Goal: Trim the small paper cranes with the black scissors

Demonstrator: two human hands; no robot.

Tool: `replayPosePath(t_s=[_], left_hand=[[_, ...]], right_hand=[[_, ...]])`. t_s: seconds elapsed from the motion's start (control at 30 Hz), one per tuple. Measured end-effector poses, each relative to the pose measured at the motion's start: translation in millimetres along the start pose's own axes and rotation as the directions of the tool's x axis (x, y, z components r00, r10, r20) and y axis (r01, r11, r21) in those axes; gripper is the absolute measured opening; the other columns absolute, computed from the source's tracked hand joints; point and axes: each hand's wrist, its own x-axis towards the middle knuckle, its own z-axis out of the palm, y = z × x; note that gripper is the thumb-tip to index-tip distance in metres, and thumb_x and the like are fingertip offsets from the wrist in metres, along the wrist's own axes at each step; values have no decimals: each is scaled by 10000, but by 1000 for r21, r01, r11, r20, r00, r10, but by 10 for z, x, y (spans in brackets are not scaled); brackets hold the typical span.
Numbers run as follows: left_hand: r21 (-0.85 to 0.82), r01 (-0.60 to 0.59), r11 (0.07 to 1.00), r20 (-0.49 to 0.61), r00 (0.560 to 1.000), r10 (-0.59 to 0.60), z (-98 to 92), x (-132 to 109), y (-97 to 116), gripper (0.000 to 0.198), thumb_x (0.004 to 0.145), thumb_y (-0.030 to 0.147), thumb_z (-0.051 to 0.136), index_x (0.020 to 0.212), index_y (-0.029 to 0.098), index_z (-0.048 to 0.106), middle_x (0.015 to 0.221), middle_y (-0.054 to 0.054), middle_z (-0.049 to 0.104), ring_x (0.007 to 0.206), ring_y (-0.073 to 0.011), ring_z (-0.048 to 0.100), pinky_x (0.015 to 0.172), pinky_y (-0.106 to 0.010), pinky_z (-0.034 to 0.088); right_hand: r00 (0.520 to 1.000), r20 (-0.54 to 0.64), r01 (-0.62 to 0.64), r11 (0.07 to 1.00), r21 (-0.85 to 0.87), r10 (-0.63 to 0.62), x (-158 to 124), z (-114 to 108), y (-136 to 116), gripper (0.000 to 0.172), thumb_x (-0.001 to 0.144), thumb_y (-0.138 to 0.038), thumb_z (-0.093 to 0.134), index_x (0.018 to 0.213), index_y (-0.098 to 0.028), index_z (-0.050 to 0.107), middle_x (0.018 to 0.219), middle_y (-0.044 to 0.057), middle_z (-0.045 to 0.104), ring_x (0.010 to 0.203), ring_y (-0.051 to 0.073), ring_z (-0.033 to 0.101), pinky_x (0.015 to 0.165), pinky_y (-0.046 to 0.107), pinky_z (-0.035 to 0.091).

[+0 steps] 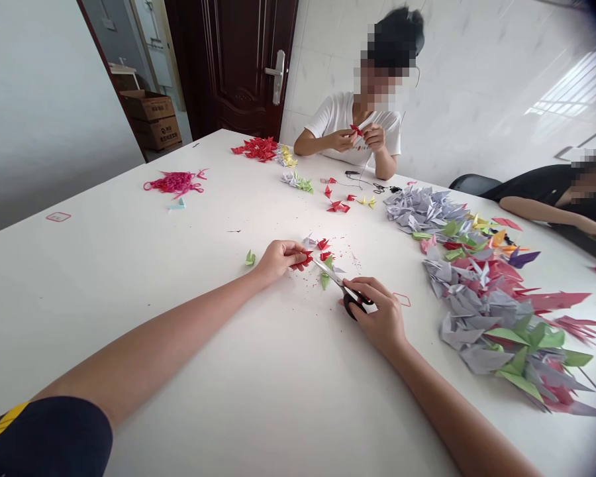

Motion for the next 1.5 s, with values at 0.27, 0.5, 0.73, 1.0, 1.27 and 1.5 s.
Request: replayPosePath(t_s=[0.27, 0.5, 0.73, 1.0, 1.27, 1.5], left_hand=[[-16, 11, 1000, -18, 1000, -11, 11, 8, 2, 323, 669, 383, 825, 847, 131, 726, 737, -44, 706, 629, -120, 608, 642, -291, 483], [-12, 10, 1000, 15, 1000, -10, 12, -6, 10, 326, 681, 369, 828, 871, 125, 724, 709, -39, 708, 599, -118, 616, 626, -281, 490], [11, 2, 1000, 41, 999, -3, 35, -17, 15, 351, 672, 394, 835, 861, 120, 725, 724, -50, 720, 628, -128, 635, 655, -287, 523], [38, -27, 999, 89, 996, 24, 69, -49, 50, 352, 666, 419, 844, 810, 124, 719, 734, -51, 711, 662, -139, 657, 688, -294, 546], [12, 2, 1000, 125, 992, -3, 73, -53, 55, 399, 657, 451, 852, 835, 121, 713, 764, -60, 715, 690, -154, 678, 696, -307, 565], [12, 23, 1000, 128, 991, -24, 75, -36, 58, 381, 650, 431, 860, 826, 124, 719, 784, -65, 724, 692, -150, 676, 700, -303, 567]], right_hand=[[1000, 9, -14, 1000, 24, 14, -7, 8, 16, 279, 804, -129, 612, 1012, -253, 750, 1011, 37, 706, 764, 150, 657, 627, 267, 546], [1000, 14, -8, 1000, 20, 8, 5, 15, -11, 259, 803, -162, 624, 1008, -254, 753, 995, 41, 708, 757, 155, 656, 613, 269, 539], [999, 36, -14, 1000, 25, 13, 8, 29, -66, 229, 819, -206, 625, 1013, -247, 739, 1000, 57, 706, 735, 164, 644, 606, 285, 543], [997, 73, -30, 999, 18, 29, 0, 53, -127, 203, 824, -236, 642, 1010, -245, 724, 1007, 57, 699, 646, 136, 587, 585, 278, 531], [997, 74, -18, 1000, 10, 17, -3, 60, -126, 193, 819, -216, 648, 1002, -238, 706, 1010, 55, 697, 650, 135, 582, 581, 272, 514], [996, 83, -22, 1000, -12, 22, -14, 54, -119, 192, 821, -229, 638, 1001, -242, 702, 986, 53, 699, 603, 127, 552, 543, 269, 495]])
